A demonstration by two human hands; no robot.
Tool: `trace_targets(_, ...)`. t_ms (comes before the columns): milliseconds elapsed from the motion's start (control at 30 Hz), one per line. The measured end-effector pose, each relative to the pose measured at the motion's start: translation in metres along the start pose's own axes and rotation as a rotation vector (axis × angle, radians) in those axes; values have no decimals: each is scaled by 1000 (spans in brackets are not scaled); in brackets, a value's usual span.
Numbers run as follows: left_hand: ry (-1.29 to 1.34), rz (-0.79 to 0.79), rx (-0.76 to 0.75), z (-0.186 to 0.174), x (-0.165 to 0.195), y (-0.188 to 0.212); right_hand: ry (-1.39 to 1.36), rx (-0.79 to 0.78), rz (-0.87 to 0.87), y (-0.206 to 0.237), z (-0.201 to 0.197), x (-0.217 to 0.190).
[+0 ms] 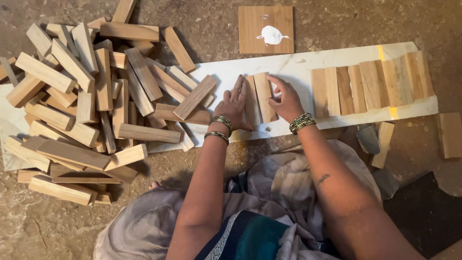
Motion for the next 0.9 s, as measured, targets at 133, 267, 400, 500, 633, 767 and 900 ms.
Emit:
trace_targets(133, -9, -13, 23, -2, 2, 1, -1, 38, -68, -1, 1, -2)
trace_targets(267, -2, -28, 40, -2, 2, 1, 5, 77, -150, -2, 3, -5)
trace_targets(400, -21, -29, 62, -2, 2, 0, -10, 73, -118, -1, 6, -1)
trace_targets(500, -29, -38, 59, -2, 3, 0, 6, 81, -134, -1, 5, -2)
trace_targets(633, -52, -36, 66, -2, 5, 1, -5, 75, -137, -1, 4, -5)
trace_targets(767, -68, -43, 61, 0, 5, -1, -17, 70, -146, -1, 3, -10)
trace_targets(900, -82, -20, 69, 2, 5, -3, -45, 72, -131, -1, 4, -12)
Point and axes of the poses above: each hand's wrist, its own y-axis away from the middle knuckle, its own z-axis out of the palm, x = y × z, the point moved 6 cm from there along -y, towards the middle knuckle, and after that the axes turned 15 degrees about -z, right-handed, at the moved point
